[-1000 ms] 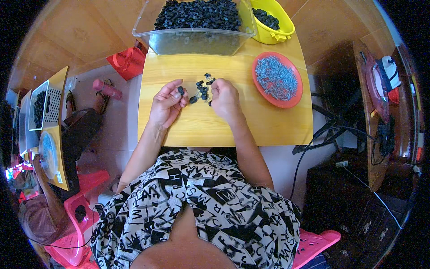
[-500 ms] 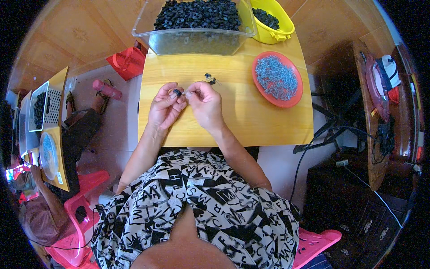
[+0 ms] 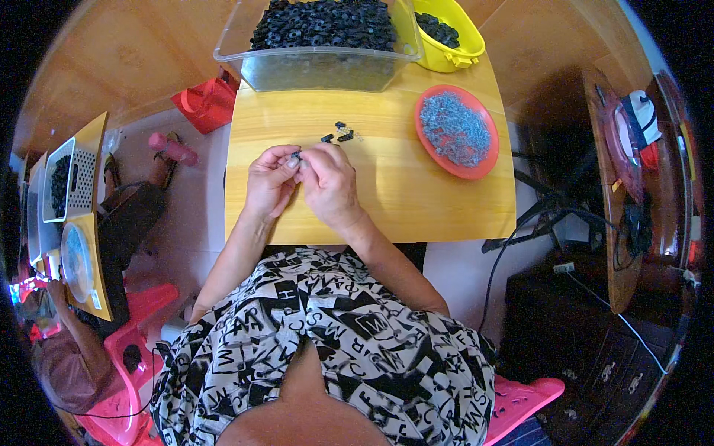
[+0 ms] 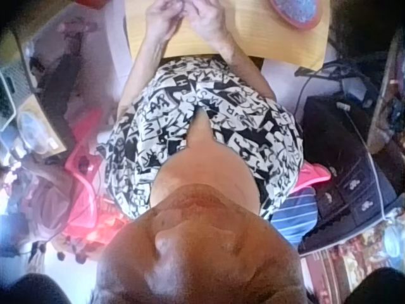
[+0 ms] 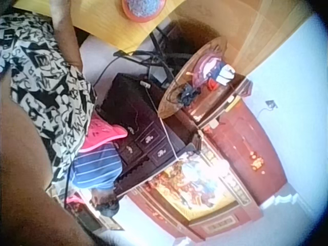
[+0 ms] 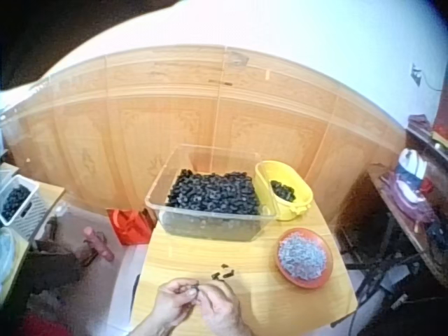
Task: Assembling small black plastic components by hand.
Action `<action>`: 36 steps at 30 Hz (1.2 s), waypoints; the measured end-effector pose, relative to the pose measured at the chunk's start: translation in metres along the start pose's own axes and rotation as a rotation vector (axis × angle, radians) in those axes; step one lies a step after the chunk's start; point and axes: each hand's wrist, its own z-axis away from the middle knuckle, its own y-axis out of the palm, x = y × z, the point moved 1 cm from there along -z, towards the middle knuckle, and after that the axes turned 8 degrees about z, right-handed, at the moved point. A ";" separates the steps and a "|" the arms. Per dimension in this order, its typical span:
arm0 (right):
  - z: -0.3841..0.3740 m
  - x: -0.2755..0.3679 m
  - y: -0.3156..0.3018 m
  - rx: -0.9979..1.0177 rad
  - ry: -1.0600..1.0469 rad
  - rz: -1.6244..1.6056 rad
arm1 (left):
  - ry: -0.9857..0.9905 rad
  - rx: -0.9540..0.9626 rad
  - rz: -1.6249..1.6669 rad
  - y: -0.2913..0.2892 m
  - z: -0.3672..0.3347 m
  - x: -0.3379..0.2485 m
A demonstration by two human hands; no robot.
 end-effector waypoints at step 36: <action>-0.038 -0.080 -0.026 0.299 -0.016 0.286 | -0.084 0.083 0.425 -0.014 -0.010 -0.010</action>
